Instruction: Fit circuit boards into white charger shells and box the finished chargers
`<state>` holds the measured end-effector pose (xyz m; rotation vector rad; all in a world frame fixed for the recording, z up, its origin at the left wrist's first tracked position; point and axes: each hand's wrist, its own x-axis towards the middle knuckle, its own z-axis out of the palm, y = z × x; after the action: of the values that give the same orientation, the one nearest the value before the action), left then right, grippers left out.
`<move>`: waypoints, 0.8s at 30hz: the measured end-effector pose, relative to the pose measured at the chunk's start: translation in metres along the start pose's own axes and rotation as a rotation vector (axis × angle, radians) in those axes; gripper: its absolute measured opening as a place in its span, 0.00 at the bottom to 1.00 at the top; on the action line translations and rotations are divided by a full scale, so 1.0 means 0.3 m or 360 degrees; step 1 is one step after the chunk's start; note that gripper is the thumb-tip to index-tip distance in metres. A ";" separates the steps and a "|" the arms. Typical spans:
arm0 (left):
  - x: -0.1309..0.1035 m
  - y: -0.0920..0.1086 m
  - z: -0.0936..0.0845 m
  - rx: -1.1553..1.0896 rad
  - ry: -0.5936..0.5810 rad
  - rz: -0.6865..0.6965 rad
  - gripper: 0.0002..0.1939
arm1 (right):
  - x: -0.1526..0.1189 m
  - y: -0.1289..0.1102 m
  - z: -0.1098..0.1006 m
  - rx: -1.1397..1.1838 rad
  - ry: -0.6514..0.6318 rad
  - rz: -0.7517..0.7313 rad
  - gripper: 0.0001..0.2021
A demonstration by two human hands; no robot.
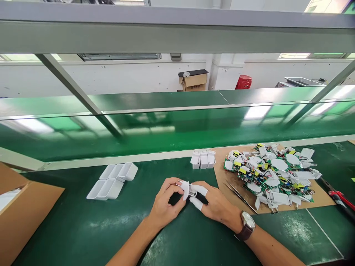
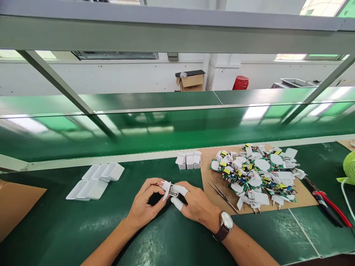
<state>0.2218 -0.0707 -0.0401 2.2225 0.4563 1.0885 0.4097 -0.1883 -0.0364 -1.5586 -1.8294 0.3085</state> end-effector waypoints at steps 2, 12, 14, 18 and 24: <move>0.000 -0.001 -0.001 0.0002 -0.0011 -0.0007 0.06 | 0.000 0.006 -0.003 0.0080 0.0009 0.0083 0.16; -0.001 -0.017 0.004 -0.0051 -0.0074 0.0007 0.13 | 0.017 0.006 0.001 0.0461 0.0049 0.0166 0.14; -0.009 -0.011 0.010 -0.0074 -0.0094 0.0006 0.30 | 0.025 0.012 0.009 0.0916 0.0103 0.0424 0.14; -0.025 0.005 0.026 0.0029 -0.0023 0.0051 0.39 | 0.041 0.011 0.023 0.1771 0.0025 0.0972 0.20; -0.025 0.007 0.035 0.0061 0.0131 0.0190 0.36 | 0.054 -0.031 0.025 0.2161 0.0026 0.1143 0.21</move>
<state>0.2259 -0.0803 -0.0480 2.2696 0.3861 1.2467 0.3974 -0.1736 -0.0307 -1.0425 -0.5516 1.4658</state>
